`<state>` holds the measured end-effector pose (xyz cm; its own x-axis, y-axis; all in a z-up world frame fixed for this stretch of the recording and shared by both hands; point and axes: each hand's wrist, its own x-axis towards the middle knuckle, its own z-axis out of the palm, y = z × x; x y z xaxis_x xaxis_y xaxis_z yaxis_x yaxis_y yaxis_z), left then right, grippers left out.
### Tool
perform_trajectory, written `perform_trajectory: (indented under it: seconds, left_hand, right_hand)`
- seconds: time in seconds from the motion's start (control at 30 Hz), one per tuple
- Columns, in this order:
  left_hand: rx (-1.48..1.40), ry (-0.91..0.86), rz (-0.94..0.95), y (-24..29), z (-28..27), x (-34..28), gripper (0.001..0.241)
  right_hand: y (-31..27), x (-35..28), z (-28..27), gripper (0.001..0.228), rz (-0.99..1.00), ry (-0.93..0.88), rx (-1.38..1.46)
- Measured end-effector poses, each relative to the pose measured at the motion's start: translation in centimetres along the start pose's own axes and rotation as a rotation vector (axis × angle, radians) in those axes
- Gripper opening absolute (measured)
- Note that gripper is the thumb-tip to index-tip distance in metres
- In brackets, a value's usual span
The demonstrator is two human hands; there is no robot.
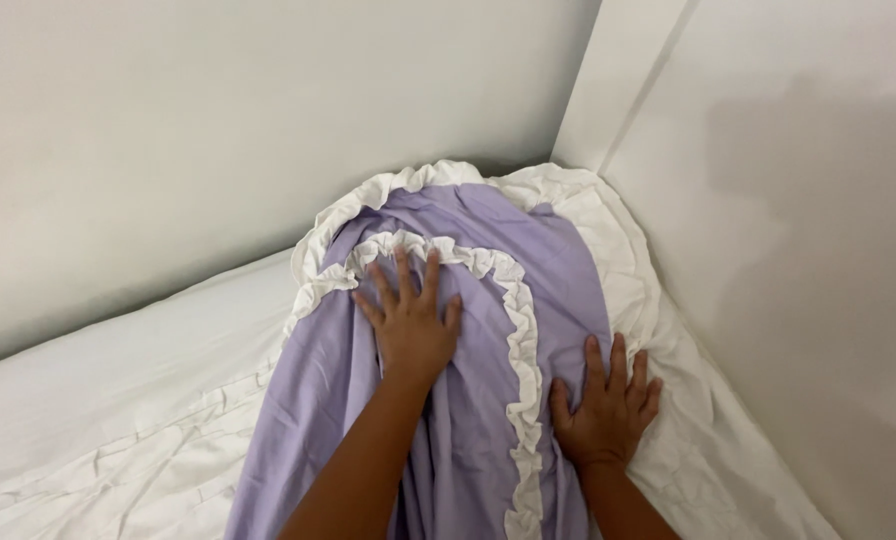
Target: The person unfolds a crumpled purple and white bedsheet on a white mattress, then smooths it out by hand to remove wrinkles and align the edges.
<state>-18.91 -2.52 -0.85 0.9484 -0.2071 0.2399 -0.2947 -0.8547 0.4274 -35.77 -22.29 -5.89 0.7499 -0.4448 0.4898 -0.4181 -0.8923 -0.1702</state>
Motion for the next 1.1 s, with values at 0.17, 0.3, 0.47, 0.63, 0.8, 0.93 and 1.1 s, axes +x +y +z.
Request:
perform_trajectory:
  seconds: [0.17,0.3,0.47,0.63,0.8,0.93,1.1]
  left_hand:
    - [0.025,-0.038,-0.030,-2.0,0.7,-1.1,0.077]
    - [0.068,0.017,-0.014,-2.6,1.6,-1.2,0.078]
    - [0.077,0.057,0.006,-2.7,2.2,-1.2,0.078]
    - [0.080,0.106,0.016,-2.5,2.3,-1.1,0.077]
    - [0.134,0.094,0.006,-2.6,2.8,-1.3,0.078]
    - [0.145,0.093,0.005,-2.4,3.2,-1.2,0.078]
    - [0.152,0.062,-0.018,-2.3,2.8,-1.2,0.077]
  right_hand:
    - [0.0,-0.1,0.0,0.076,0.008,0.000,0.002]
    - [0.0,0.0,0.1,0.076,0.003,-0.001,-0.001]
    - [-0.1,-0.1,0.0,0.075,0.004,0.008,0.001]
    - [-0.2,0.3,-0.2,0.077,-0.003,0.030,0.001]
    - [-0.3,0.2,-0.5,0.077,0.009,0.007,0.007]
    - [-0.1,0.2,-0.4,0.078,-0.008,0.003,0.012]
    - [-0.3,0.0,-0.5,0.076,-0.003,0.009,0.037]
